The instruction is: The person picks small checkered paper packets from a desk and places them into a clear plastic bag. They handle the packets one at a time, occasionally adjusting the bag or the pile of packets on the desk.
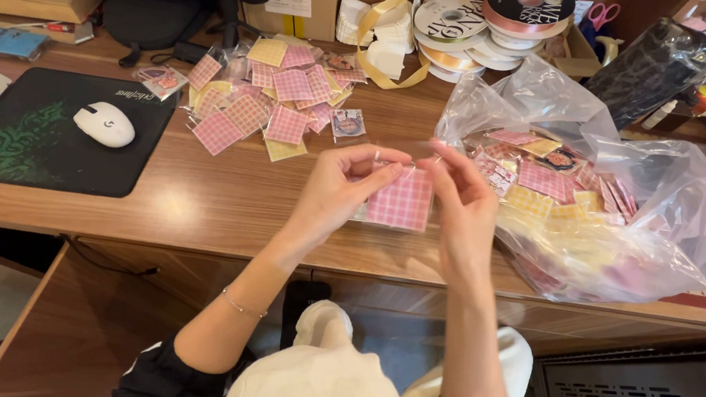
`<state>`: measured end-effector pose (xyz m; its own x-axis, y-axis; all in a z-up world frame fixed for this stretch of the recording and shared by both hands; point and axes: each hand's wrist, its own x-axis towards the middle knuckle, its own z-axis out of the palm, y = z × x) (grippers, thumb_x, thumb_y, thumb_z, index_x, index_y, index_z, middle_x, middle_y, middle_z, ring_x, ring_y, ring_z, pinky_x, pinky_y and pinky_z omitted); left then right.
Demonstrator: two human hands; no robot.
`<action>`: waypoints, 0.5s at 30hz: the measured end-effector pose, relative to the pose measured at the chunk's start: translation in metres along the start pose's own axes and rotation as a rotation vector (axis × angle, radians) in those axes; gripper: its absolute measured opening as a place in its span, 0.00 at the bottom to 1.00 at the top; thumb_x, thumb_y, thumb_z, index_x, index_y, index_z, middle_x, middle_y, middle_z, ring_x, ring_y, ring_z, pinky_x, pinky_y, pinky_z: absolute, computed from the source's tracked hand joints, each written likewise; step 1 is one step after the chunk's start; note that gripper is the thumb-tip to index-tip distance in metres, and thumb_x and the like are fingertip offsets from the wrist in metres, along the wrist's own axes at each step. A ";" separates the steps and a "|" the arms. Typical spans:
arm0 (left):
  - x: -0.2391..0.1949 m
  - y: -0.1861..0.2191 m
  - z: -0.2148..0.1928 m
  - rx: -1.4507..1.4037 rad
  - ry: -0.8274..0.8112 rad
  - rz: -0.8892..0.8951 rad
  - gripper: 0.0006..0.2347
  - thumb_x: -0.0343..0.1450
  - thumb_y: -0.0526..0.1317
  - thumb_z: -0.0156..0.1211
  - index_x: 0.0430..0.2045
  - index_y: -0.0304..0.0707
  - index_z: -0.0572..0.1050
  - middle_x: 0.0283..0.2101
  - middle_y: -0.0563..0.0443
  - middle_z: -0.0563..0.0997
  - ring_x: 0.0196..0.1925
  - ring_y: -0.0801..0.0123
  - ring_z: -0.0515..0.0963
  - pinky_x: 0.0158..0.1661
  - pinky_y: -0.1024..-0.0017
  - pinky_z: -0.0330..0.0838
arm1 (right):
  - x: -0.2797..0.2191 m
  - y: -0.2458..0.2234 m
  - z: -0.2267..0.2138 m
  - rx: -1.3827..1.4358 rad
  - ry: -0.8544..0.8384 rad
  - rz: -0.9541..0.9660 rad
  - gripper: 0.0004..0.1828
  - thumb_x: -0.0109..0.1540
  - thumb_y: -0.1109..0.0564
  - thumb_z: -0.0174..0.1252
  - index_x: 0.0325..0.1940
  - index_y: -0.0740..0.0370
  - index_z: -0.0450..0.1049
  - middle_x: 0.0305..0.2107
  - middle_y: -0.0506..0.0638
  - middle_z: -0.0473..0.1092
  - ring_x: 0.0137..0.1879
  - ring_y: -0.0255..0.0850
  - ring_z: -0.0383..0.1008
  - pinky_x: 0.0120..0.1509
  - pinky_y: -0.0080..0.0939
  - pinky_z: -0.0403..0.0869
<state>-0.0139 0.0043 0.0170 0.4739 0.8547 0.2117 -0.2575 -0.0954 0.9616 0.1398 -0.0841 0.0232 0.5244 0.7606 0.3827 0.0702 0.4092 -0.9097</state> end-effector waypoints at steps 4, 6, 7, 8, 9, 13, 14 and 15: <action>0.003 -0.003 -0.006 -0.023 -0.005 -0.042 0.13 0.75 0.41 0.79 0.54 0.42 0.91 0.41 0.48 0.95 0.39 0.80 0.90 0.38 0.82 0.89 | 0.017 0.013 -0.017 -0.042 -0.092 0.022 0.17 0.69 0.65 0.72 0.63 0.65 0.87 0.44 0.56 0.86 0.50 0.33 0.85 0.59 0.32 0.84; -0.001 0.011 -0.004 -0.094 -0.022 -0.089 0.14 0.76 0.42 0.78 0.55 0.41 0.90 0.41 0.46 0.94 0.38 0.76 0.92 0.38 0.79 0.91 | 0.022 0.013 -0.019 -0.042 -0.112 0.026 0.15 0.68 0.67 0.74 0.59 0.65 0.89 0.42 0.57 0.86 0.48 0.32 0.86 0.57 0.33 0.87; -0.001 0.009 -0.007 -0.096 -0.020 -0.089 0.14 0.76 0.42 0.78 0.55 0.41 0.90 0.41 0.46 0.94 0.38 0.76 0.92 0.38 0.79 0.91 | 0.023 0.013 -0.020 -0.043 -0.114 0.026 0.15 0.68 0.67 0.74 0.59 0.65 0.89 0.42 0.57 0.86 0.48 0.32 0.86 0.57 0.33 0.87; -0.001 0.007 -0.011 -0.129 -0.039 -0.100 0.15 0.77 0.42 0.76 0.58 0.40 0.89 0.40 0.48 0.93 0.39 0.75 0.92 0.39 0.79 0.91 | 0.024 0.014 -0.020 -0.046 -0.120 0.018 0.16 0.68 0.67 0.74 0.61 0.64 0.88 0.43 0.56 0.86 0.49 0.32 0.86 0.58 0.32 0.87; -0.001 0.005 -0.014 -0.161 -0.058 -0.110 0.15 0.79 0.42 0.73 0.60 0.39 0.88 0.40 0.49 0.92 0.39 0.74 0.93 0.40 0.79 0.92 | 0.024 0.014 -0.021 -0.049 -0.126 0.010 0.17 0.68 0.67 0.74 0.62 0.63 0.88 0.43 0.56 0.86 0.49 0.32 0.87 0.58 0.32 0.87; 0.001 0.005 -0.022 -0.164 -0.086 -0.107 0.16 0.80 0.41 0.71 0.63 0.39 0.87 0.43 0.45 0.93 0.42 0.70 0.94 0.40 0.75 0.93 | 0.027 0.015 -0.022 -0.033 -0.134 0.017 0.15 0.69 0.69 0.71 0.60 0.64 0.88 0.44 0.55 0.86 0.49 0.30 0.84 0.59 0.31 0.86; 0.000 0.009 -0.022 -0.161 -0.086 -0.104 0.16 0.80 0.40 0.71 0.63 0.39 0.87 0.43 0.45 0.93 0.41 0.71 0.94 0.40 0.76 0.92 | 0.028 0.018 -0.022 -0.033 -0.127 0.031 0.12 0.70 0.70 0.70 0.57 0.65 0.89 0.45 0.55 0.86 0.49 0.30 0.84 0.58 0.32 0.87; 0.000 0.013 -0.022 -0.157 -0.086 -0.102 0.16 0.80 0.40 0.71 0.63 0.38 0.86 0.43 0.45 0.93 0.41 0.71 0.94 0.40 0.77 0.92 | 0.030 0.021 -0.023 -0.032 -0.120 0.046 0.10 0.70 0.71 0.68 0.53 0.66 0.90 0.45 0.55 0.86 0.48 0.30 0.83 0.58 0.33 0.88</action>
<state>-0.0362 0.0140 0.0255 0.5727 0.8085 0.1356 -0.3298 0.0757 0.9410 0.1766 -0.0644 0.0121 0.4223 0.8338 0.3555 0.0770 0.3579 -0.9306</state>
